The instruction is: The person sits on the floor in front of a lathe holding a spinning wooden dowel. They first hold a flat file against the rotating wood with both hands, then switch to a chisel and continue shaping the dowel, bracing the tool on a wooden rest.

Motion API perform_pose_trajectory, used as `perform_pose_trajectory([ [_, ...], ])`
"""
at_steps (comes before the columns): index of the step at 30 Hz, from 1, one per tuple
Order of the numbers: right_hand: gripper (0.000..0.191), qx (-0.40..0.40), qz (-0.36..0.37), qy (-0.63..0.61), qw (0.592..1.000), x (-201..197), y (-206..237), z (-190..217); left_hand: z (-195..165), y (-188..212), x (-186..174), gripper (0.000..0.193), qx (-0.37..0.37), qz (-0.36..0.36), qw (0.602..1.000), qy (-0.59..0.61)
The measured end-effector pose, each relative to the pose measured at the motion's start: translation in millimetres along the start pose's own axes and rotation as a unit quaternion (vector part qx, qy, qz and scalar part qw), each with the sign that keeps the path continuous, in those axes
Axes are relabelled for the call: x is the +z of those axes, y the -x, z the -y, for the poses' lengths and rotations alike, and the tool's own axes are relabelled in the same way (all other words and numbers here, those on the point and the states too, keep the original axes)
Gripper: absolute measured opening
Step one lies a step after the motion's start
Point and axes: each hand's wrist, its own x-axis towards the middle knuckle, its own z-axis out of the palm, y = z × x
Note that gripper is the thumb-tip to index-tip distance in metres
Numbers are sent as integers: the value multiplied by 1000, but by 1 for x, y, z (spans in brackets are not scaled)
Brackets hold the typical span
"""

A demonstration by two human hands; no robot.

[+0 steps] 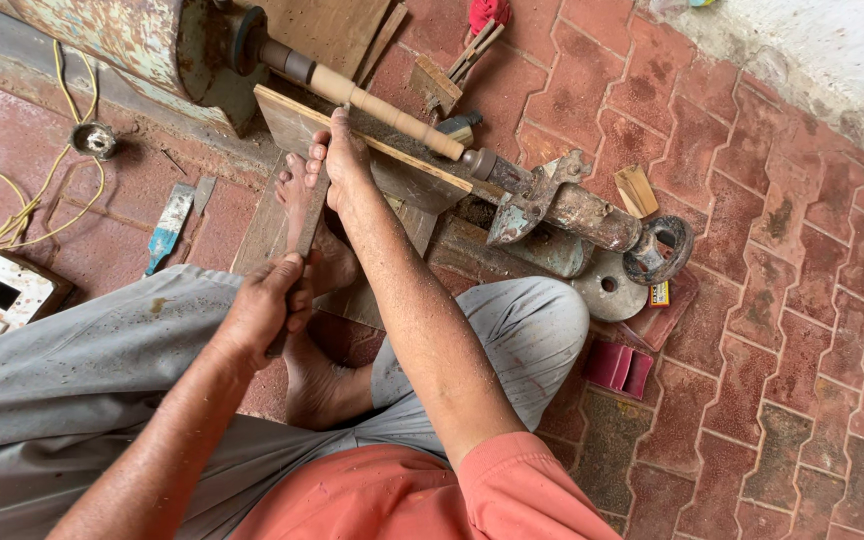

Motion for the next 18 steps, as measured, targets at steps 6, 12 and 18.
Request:
perform_pose_trajectory([
  [6,55,13,22,42,999,-9,3,11,20,1,34,30,3,-52,999,2],
  [12,53,16,32,56,998,-13,6,13,24,3,40,33,37,-50,998,-32],
  [18,53,4,45,33,998,7,-2,3,8,3,18,35,5,-58,997,-51],
])
